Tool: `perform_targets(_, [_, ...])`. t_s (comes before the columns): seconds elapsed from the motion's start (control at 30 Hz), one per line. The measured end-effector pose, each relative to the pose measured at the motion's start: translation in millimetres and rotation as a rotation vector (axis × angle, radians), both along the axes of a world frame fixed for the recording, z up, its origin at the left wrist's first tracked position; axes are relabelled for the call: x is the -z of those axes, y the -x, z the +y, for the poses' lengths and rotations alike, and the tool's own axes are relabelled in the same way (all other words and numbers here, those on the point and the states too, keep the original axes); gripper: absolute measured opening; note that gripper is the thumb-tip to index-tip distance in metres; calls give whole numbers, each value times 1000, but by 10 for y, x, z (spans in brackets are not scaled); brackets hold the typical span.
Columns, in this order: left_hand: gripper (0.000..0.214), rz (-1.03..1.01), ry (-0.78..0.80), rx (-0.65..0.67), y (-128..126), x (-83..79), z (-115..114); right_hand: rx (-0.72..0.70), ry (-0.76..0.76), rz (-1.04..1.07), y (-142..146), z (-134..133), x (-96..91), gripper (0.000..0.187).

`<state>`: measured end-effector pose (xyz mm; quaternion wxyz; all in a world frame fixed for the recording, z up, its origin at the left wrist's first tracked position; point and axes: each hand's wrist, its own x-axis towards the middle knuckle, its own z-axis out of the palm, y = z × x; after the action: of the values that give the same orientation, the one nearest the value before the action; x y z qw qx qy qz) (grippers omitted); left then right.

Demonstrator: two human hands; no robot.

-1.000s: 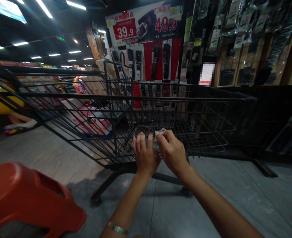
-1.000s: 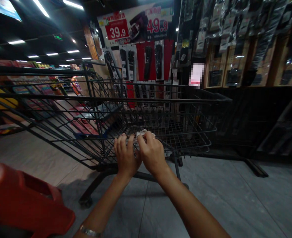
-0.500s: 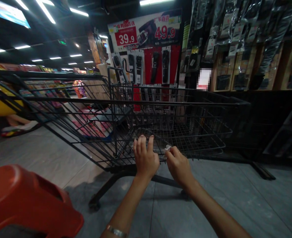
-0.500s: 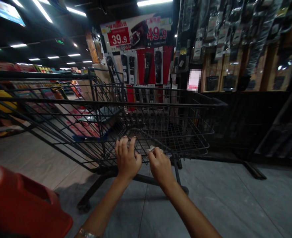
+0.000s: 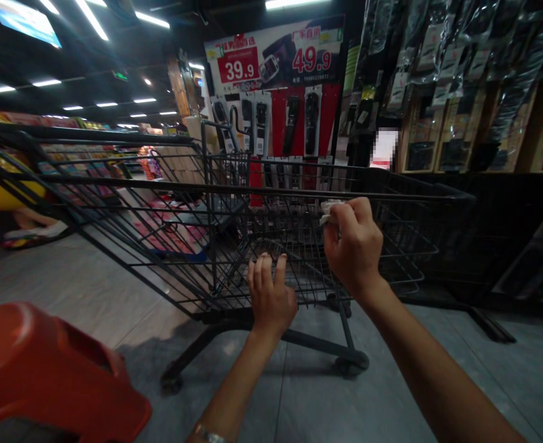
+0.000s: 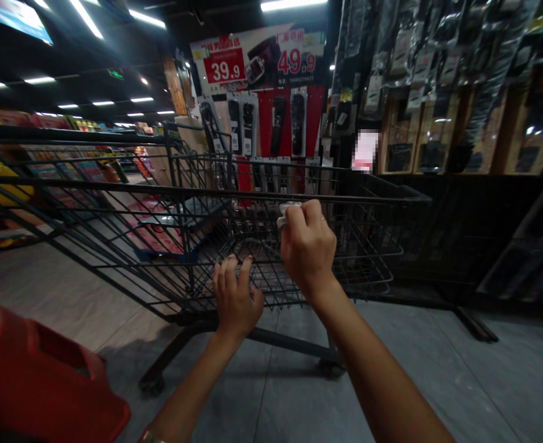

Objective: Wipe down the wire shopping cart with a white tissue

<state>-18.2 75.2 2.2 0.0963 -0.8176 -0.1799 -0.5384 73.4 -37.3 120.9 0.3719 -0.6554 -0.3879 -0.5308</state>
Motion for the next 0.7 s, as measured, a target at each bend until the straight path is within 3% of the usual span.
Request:
perform_targets(0.2, [53,7,6,-2,10,-7,2,95,76,-24,17,-10,184,16])
perform_targets(0.7, [56,38,-8,-10,31,-29,16,124,297,138,-74,-294,1101,17])
